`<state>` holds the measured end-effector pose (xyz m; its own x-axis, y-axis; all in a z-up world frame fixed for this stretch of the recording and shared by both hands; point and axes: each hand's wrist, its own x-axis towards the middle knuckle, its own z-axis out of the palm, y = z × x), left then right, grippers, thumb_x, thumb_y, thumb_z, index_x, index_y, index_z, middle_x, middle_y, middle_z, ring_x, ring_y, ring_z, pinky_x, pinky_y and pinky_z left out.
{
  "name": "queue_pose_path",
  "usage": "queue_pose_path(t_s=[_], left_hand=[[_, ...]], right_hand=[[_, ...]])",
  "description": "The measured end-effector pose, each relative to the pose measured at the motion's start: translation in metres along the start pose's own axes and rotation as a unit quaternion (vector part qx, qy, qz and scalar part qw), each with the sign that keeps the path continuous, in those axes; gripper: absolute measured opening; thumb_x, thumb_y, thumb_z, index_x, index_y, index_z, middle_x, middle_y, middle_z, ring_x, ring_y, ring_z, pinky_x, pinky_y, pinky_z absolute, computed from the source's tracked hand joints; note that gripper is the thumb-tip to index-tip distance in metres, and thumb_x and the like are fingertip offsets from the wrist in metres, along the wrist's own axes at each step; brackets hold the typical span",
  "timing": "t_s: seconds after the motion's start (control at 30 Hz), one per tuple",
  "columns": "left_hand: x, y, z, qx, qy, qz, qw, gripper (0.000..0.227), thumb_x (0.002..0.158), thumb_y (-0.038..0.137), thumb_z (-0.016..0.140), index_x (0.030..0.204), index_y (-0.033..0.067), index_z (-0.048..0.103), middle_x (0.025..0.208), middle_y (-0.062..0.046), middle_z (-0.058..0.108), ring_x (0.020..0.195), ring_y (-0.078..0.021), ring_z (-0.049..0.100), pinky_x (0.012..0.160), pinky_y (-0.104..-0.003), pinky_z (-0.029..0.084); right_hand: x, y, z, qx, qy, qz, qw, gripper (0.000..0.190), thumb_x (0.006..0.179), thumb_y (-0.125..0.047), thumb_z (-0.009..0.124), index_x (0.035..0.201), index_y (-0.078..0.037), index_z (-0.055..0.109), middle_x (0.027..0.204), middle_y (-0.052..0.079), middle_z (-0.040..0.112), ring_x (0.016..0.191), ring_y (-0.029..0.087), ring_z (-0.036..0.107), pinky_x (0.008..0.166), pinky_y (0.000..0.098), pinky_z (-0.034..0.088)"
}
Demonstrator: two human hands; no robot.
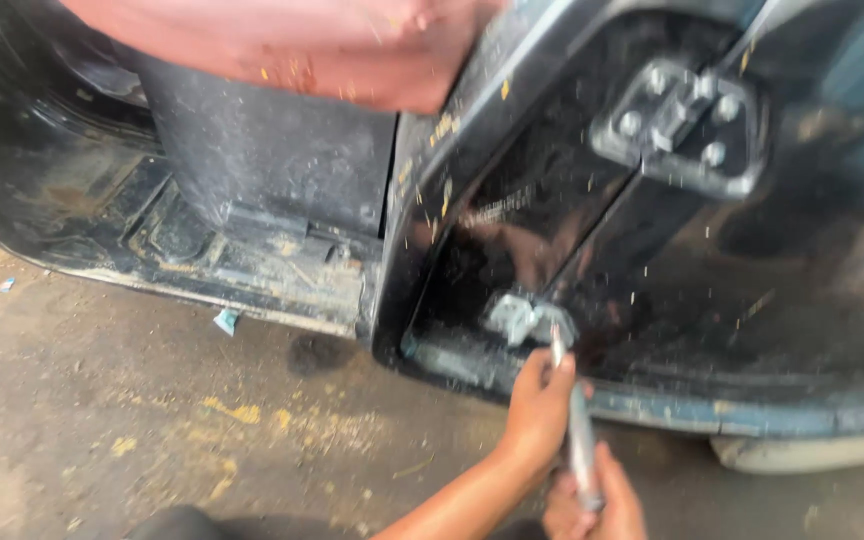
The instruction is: The person removes a metal hinge from a vehicle door using a tool and then positions a new hinge, securing it with screws.
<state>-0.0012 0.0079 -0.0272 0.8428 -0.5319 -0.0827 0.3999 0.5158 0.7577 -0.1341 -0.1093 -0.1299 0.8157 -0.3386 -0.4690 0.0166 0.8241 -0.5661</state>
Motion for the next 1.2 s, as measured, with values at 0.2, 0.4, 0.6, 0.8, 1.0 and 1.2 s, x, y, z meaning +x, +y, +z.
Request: queue_pose_path(t_s=[0.2,0.4,0.6,0.8,1.0,1.2], left_hand=[[0.000,-0.016,-0.029,0.008,-0.062,-0.031,0.998,0.023,0.108,0.026,0.048,0.116,0.0061,0.056,0.087,-0.003,0.063,0.077,-0.0105,0.058,0.074,-0.027,0.051],[-0.046,0.025,-0.061,0.076,-0.197,-0.109,0.971,0.014,0.110,0.015,0.049,0.119,0.0044,0.053,0.094,-0.004,0.059,0.079,-0.0188,0.056,0.073,-0.033,0.044],[-0.071,-0.039,-0.129,0.108,-0.251,-0.177,0.946,0.018,0.108,0.014,0.051,0.123,0.0046,0.055,0.099,-0.001,0.065,0.082,-0.0137,0.062,0.075,-0.026,0.050],[-0.079,-0.059,-0.134,0.097,-0.088,-0.082,0.988,0.023,0.109,0.019,0.052,0.127,0.0053,0.057,0.088,-0.005,0.064,0.076,-0.0126,0.061,0.069,-0.028,0.052],[-0.074,0.030,-0.070,0.117,0.004,0.001,0.993,0.039,0.105,0.022,0.046,0.139,0.0058,0.055,0.074,-0.005,0.060,0.057,-0.0115,0.055,0.049,-0.027,0.048],[-0.053,0.088,-0.034,0.321,0.054,0.104,0.940,0.057,0.098,0.016,0.056,0.151,0.0032,0.039,0.085,-0.011,0.070,0.060,-0.0143,0.064,0.056,-0.033,0.056]], right_hand=[[0.032,0.049,-0.022,-0.324,0.027,-0.075,0.943,0.048,0.091,-0.040,0.061,0.118,-0.002,0.055,0.069,0.014,0.063,0.048,0.019,0.055,0.042,0.0324,0.041],[0.059,0.127,-0.011,0.351,-0.169,-0.208,0.897,0.034,0.100,-0.010,0.040,0.134,-0.009,0.036,0.111,0.003,0.041,0.098,0.010,0.042,0.081,0.0187,0.032],[0.047,0.181,-0.024,0.107,-0.094,-0.195,0.970,0.044,0.098,-0.010,0.044,0.140,-0.015,0.034,0.120,-0.001,0.046,0.098,0.011,0.050,0.080,0.0221,0.039],[0.052,0.194,-0.053,-0.182,-0.095,-0.123,0.971,0.055,0.096,-0.010,0.048,0.147,-0.021,0.032,0.130,-0.004,0.051,0.098,0.012,0.057,0.079,0.0253,0.046],[-0.068,0.127,0.092,-0.441,-0.057,-0.259,0.857,0.057,0.094,-0.011,0.064,0.149,-0.004,0.049,0.103,0.012,0.068,0.082,0.012,0.063,0.068,0.0254,0.052],[-0.053,0.098,0.153,-0.427,0.010,-0.249,0.869,0.044,0.093,-0.014,0.064,0.135,-0.003,0.057,0.075,0.006,0.060,0.061,0.010,0.051,0.052,0.0267,0.041]])
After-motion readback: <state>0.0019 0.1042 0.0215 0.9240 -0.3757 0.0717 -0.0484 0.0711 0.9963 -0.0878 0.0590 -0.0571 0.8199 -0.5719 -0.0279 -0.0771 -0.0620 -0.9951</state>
